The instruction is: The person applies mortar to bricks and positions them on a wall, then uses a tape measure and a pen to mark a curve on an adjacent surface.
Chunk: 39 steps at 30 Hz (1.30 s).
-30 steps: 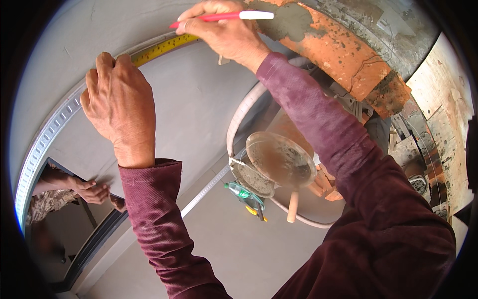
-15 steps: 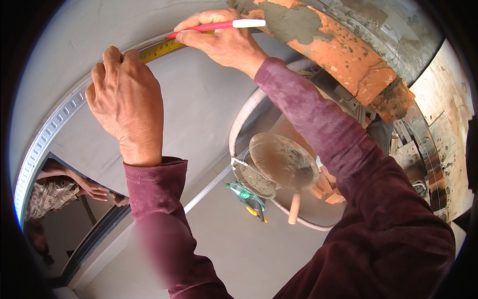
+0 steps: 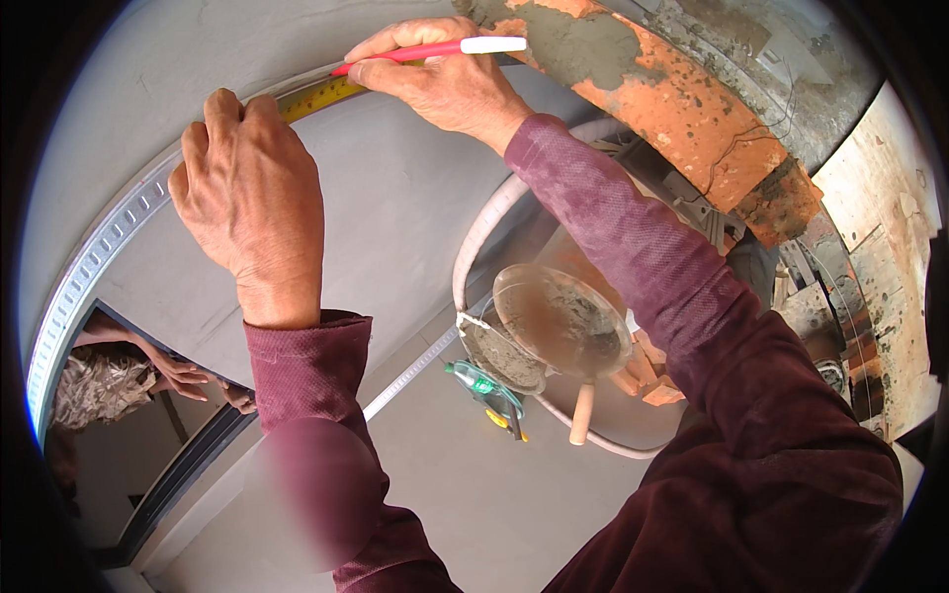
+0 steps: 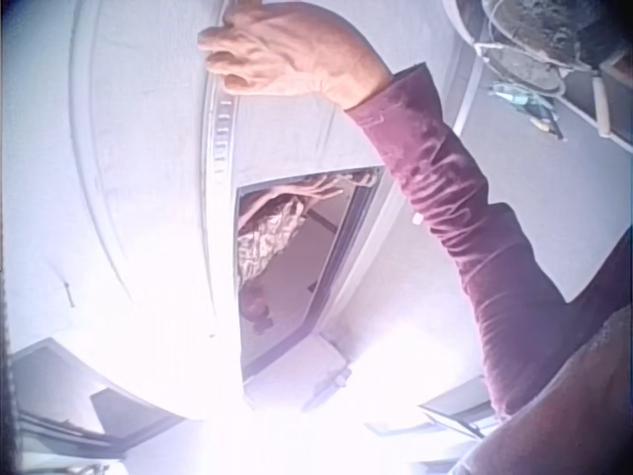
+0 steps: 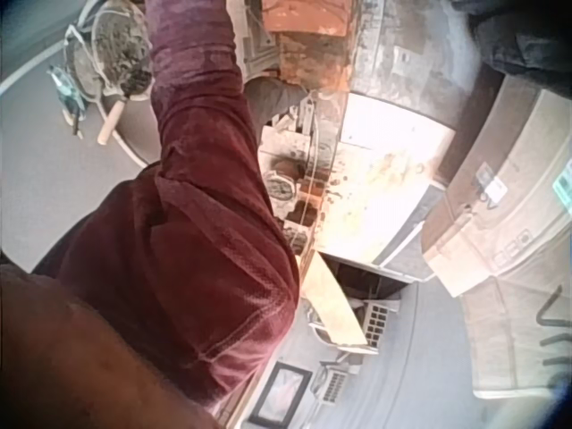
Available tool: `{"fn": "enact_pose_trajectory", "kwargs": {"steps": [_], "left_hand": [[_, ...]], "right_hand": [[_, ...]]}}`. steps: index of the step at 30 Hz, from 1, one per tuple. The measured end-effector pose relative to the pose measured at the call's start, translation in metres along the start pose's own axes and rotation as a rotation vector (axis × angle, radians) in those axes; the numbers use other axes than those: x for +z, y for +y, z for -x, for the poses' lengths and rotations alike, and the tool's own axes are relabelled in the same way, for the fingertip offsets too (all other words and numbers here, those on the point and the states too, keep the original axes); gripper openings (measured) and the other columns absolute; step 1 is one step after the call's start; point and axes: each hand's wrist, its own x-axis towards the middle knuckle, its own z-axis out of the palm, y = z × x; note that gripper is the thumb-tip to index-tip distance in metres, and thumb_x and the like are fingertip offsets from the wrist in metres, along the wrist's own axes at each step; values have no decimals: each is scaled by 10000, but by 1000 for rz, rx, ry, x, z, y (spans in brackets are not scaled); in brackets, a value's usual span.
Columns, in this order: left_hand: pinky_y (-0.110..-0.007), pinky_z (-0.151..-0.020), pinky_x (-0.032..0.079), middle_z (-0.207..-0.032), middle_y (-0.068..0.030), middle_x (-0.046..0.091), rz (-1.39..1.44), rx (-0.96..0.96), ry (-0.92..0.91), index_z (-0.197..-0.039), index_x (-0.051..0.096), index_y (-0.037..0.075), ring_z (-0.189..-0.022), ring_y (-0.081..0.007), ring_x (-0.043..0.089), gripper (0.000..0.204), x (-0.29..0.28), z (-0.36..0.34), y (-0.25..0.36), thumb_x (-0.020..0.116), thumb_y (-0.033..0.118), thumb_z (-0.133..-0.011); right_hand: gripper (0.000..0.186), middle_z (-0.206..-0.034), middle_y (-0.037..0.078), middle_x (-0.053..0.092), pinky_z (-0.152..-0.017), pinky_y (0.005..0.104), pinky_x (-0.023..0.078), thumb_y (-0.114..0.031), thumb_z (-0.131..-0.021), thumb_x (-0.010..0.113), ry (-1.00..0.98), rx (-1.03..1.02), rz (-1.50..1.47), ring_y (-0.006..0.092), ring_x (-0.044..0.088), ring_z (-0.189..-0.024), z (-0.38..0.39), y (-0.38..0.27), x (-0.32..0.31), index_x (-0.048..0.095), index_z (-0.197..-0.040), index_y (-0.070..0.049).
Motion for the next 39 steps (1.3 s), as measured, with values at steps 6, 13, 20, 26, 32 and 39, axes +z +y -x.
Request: {"fn": "enact_pose_trajectory", "kwargs": {"steps": [6,13,20,26,32,39], "left_hand": [[-384,-787,512,-932,-14,637,8,12,29,-826,727,86,-853,-209,630,84,2,0,0,651,108,-851],[-390,-784,510,-937,-10,630,6,4,16,-802,699,79,-874,-214,628,86,1,2,-1,641,110,-858],[-392,-786,510,-942,-14,627,4,13,22,-804,691,79,-873,-214,627,97,2,0,0,633,112,-875],[-392,-784,509,-952,-13,626,5,13,7,-815,692,81,-877,-215,625,86,1,0,-1,633,110,-870],[-385,-796,503,-968,-13,626,35,29,13,-824,692,78,-886,-214,620,78,0,1,-3,632,106,-866],[-397,-795,494,-967,-14,631,124,75,-9,-833,693,86,-894,-219,619,86,3,-3,7,628,127,-871]], "right_hand": [[179,-895,90,744,-778,278,555,-174,-895,691,42,73,-110,157,698,-831,-3,-22,-24,733,-951,-9],[172,-918,101,744,-792,249,530,-123,-915,649,229,50,-366,131,678,-841,-7,-50,-68,691,-987,27],[178,-898,101,736,-784,252,528,-120,-917,630,185,-33,-329,127,665,-840,-12,-26,-66,699,-946,42],[194,-948,126,731,-829,272,547,-106,-923,629,107,82,-368,155,687,-921,3,-22,-59,681,-1005,62],[172,-917,124,745,-802,263,566,-107,-905,662,188,126,-240,159,715,-876,40,-34,-75,720,-986,33],[157,-916,113,746,-778,266,566,-83,-902,662,87,248,-72,150,724,-866,86,-63,-113,705,-998,32]]}}
